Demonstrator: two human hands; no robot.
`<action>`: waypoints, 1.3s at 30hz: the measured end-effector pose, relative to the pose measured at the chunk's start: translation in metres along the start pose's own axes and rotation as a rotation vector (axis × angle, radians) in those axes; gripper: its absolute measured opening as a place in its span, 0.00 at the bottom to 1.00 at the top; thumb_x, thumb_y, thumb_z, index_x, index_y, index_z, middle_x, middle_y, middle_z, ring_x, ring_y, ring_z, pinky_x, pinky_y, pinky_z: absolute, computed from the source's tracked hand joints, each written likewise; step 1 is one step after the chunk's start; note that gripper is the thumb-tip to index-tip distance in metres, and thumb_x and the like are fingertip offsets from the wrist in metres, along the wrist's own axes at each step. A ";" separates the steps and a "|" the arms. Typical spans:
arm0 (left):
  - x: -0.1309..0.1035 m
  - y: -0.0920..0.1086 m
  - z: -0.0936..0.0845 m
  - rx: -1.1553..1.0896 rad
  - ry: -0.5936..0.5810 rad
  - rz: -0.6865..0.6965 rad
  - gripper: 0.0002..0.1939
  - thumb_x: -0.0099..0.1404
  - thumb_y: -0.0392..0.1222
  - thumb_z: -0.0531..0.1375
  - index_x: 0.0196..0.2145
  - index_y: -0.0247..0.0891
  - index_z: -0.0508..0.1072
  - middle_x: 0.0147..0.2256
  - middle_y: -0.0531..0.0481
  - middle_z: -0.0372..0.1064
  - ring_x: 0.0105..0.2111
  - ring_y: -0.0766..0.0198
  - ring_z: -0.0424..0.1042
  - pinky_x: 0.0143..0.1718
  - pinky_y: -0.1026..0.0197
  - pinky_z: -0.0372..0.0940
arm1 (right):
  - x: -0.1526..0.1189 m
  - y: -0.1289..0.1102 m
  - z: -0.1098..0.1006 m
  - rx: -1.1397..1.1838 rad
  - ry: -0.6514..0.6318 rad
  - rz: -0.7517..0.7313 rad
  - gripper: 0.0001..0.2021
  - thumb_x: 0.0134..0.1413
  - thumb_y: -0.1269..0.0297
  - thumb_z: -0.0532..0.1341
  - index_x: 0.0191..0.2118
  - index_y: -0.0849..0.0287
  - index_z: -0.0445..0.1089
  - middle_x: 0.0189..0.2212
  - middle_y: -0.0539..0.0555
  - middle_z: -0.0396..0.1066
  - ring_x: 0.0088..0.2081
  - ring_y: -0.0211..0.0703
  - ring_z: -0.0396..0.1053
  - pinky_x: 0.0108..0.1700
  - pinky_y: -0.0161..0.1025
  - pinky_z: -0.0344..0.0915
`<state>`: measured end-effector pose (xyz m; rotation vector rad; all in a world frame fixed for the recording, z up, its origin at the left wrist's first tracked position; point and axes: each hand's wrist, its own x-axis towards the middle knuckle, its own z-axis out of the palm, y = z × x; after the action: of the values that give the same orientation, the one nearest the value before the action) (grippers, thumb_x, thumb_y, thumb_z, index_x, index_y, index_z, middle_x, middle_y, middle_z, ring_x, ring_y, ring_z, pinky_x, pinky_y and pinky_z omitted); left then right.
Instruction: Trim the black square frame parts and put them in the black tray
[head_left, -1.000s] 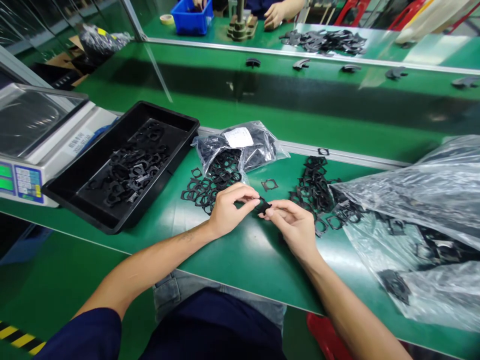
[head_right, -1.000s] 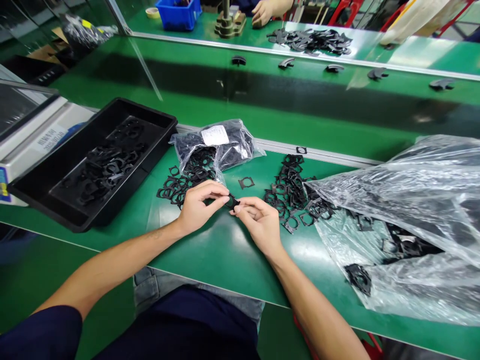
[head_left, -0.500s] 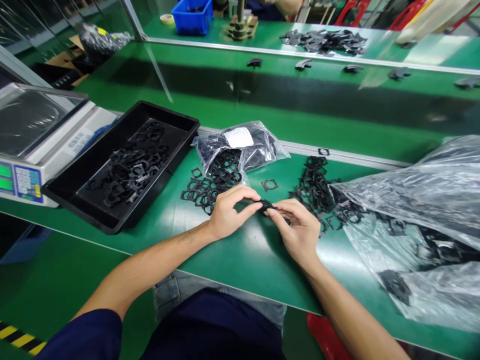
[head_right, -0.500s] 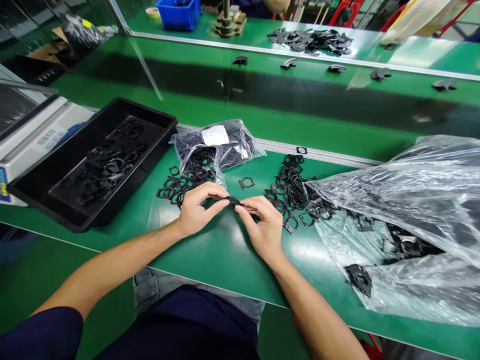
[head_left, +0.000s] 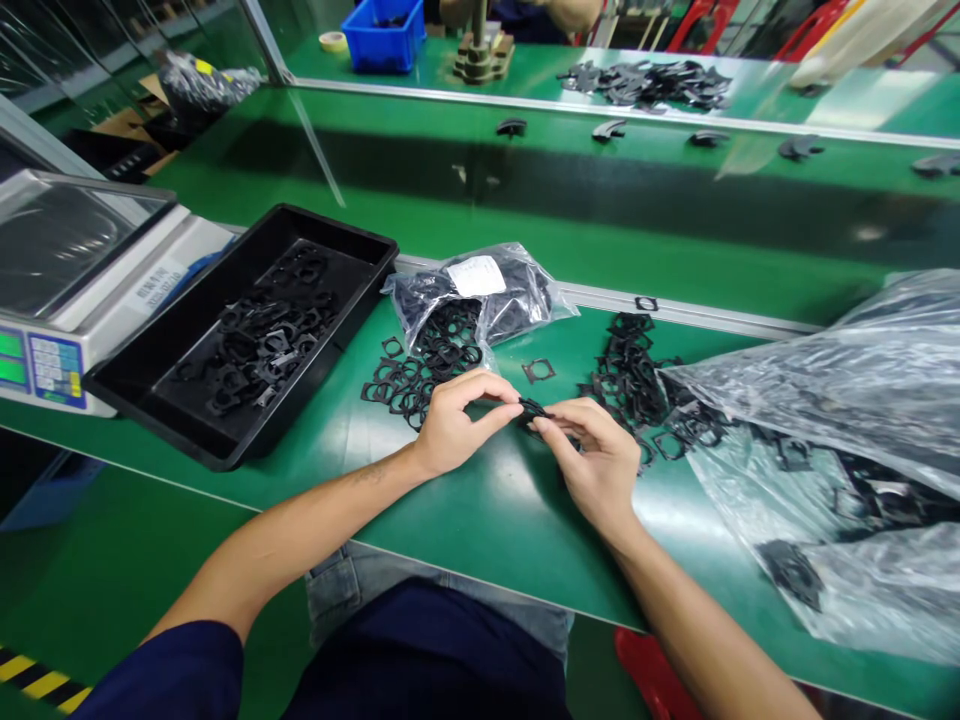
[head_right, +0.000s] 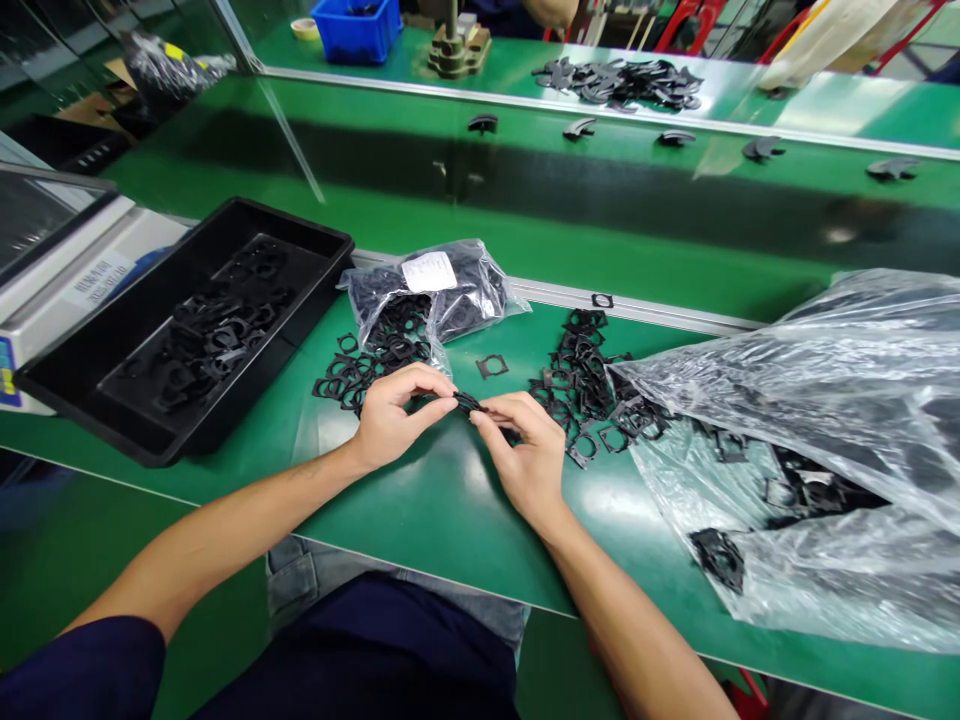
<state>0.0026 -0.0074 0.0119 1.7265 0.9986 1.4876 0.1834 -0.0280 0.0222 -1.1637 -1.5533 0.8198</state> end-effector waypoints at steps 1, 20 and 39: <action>0.000 0.000 0.000 0.002 0.000 -0.006 0.06 0.65 0.40 0.66 0.32 0.36 0.76 0.32 0.48 0.76 0.35 0.65 0.75 0.40 0.62 0.70 | 0.000 0.000 0.000 -0.002 -0.001 0.003 0.04 0.58 0.61 0.68 0.36 0.54 0.77 0.33 0.53 0.76 0.30 0.42 0.75 0.34 0.41 0.76; 0.000 0.002 -0.001 -0.009 -0.042 -0.040 0.05 0.68 0.39 0.63 0.35 0.36 0.78 0.31 0.50 0.75 0.32 0.67 0.73 0.35 0.64 0.69 | 0.007 -0.003 -0.001 0.326 -0.073 0.345 0.13 0.47 0.55 0.74 0.27 0.56 0.74 0.27 0.50 0.74 0.28 0.40 0.74 0.34 0.38 0.74; 0.002 0.000 -0.002 0.094 -0.069 0.046 0.05 0.66 0.41 0.64 0.35 0.37 0.78 0.33 0.48 0.76 0.34 0.64 0.74 0.39 0.60 0.69 | 0.002 -0.002 -0.003 -0.027 -0.043 -0.024 0.04 0.58 0.64 0.64 0.40 0.53 0.72 0.38 0.55 0.72 0.39 0.46 0.72 0.43 0.44 0.73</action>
<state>0.0007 -0.0057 0.0135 1.8659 1.0135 1.4196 0.1861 -0.0271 0.0253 -1.1519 -1.6147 0.8151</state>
